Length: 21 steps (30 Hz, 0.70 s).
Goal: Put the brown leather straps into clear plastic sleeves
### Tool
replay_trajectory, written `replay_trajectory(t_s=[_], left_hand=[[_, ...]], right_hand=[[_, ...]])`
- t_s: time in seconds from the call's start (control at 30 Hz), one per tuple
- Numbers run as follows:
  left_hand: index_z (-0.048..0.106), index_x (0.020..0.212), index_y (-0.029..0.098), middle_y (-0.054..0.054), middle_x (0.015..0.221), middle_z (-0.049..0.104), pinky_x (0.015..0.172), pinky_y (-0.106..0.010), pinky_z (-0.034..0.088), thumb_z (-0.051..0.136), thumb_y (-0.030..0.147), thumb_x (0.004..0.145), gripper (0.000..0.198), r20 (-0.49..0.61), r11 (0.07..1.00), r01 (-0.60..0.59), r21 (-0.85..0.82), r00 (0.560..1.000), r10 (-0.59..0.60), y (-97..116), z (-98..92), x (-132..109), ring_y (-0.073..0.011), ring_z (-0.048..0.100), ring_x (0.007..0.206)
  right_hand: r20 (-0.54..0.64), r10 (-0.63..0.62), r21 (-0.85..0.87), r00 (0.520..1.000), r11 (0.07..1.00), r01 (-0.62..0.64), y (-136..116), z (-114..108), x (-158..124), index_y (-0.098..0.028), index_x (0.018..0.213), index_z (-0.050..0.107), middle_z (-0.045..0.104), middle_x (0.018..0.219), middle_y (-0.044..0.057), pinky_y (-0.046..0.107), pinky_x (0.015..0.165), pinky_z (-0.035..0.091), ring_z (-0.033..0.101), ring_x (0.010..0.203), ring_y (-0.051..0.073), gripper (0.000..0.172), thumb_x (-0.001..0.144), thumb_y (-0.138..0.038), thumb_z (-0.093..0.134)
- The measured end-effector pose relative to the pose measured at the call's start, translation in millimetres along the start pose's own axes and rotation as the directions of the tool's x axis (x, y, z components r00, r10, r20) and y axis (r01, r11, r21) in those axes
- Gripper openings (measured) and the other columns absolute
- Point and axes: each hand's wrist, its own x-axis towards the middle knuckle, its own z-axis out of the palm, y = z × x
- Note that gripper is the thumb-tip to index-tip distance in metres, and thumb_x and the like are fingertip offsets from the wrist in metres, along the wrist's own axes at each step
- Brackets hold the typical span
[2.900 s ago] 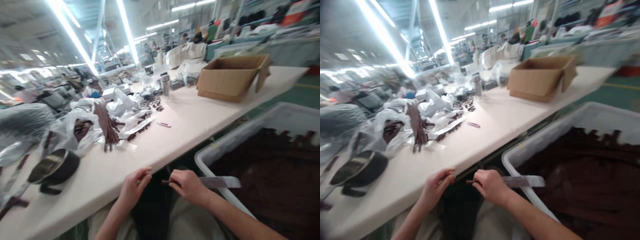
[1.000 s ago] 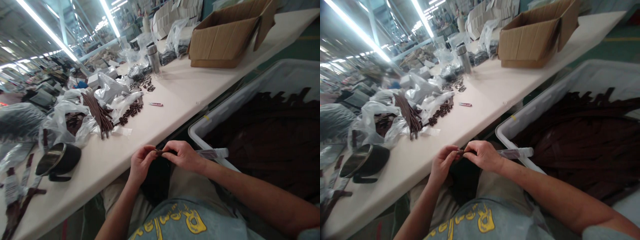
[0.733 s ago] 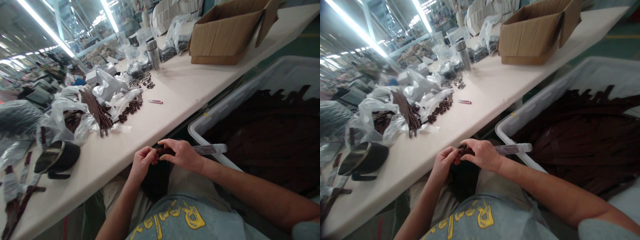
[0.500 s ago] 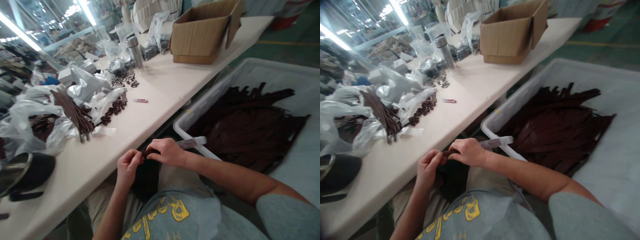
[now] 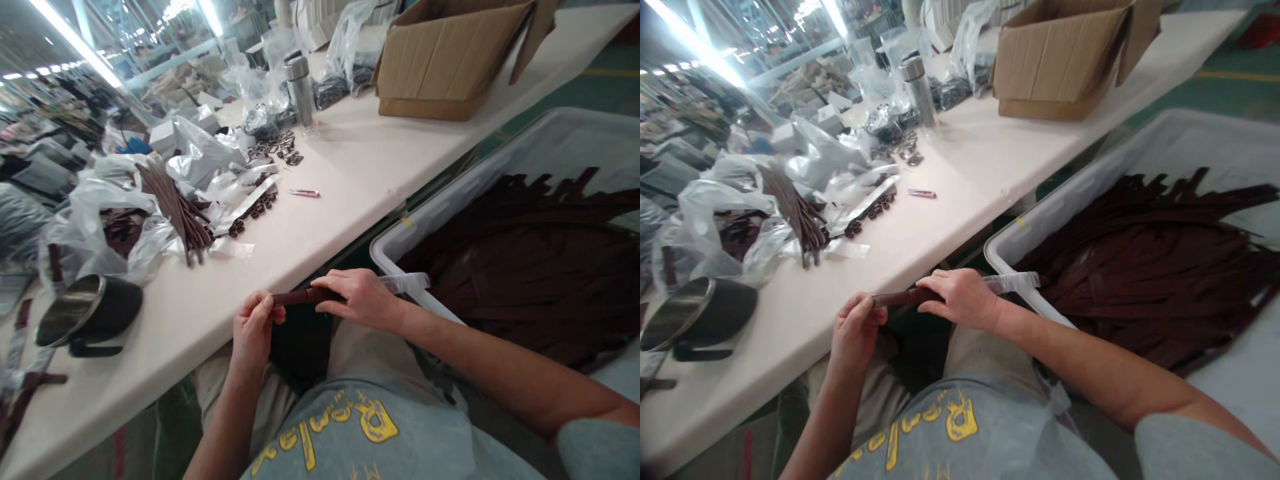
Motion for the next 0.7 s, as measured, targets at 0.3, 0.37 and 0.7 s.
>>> replay_trajectory(t_s=[0.3, 0.37, 0.7], left_hand=[[0.061, 0.064, 0.017, 0.003, 0.053, 0.057, 0.05, -0.02, 0.043, 0.072, 0.037, 0.076, 0.026, -0.017, 0.999, -0.026, -0.034, 1.0, 0.025, -4.8, -2.8, -4.7, -0.0096, 0.052, 0.05], [0.061, 0.063, 0.017, 0.003, 0.053, 0.057, 0.05, -0.019, 0.043, 0.073, 0.037, 0.077, 0.027, -0.021, 0.997, -0.041, -0.062, 0.999, 0.039, -6.4, -4.3, -3.3, -0.009, 0.052, 0.05], [0.073, 0.108, 0.023, -0.009, 0.111, 0.073, 0.09, -0.039, 0.056, 0.078, 0.048, 0.073, 0.044, 0.236, 0.999, 0.002, 0.04, 0.972, -0.011, -45.6, 10.1, -11.7, -0.0298, 0.068, 0.102]], right_hand=[[0.072, -0.049, -0.072, 0.996, 0.996, 0.055, -2.1, 7.4, -2.6, -0.017, 0.092, 0.069, 0.067, 0.079, 0.005, 0.029, 0.064, 0.041, 0.061, 0.072, 0.018, 0.026, 0.101, -0.033, 0.05], [0.071, -0.047, -0.025, 0.996, 0.999, 0.049, -1.8, 6.4, -2.7, -0.02, 0.09, 0.07, 0.068, 0.079, 0.004, 0.03, 0.064, 0.042, 0.061, 0.072, 0.018, 0.027, 0.101, -0.033, 0.049], [0.15, -0.004, -0.048, 0.989, 0.999, 0.011, -12.3, 9.3, 1.9, -0.02, 0.094, 0.072, 0.074, 0.086, 0.003, 0.028, 0.064, 0.046, 0.068, 0.079, 0.019, 0.021, 0.099, -0.034, 0.057]])
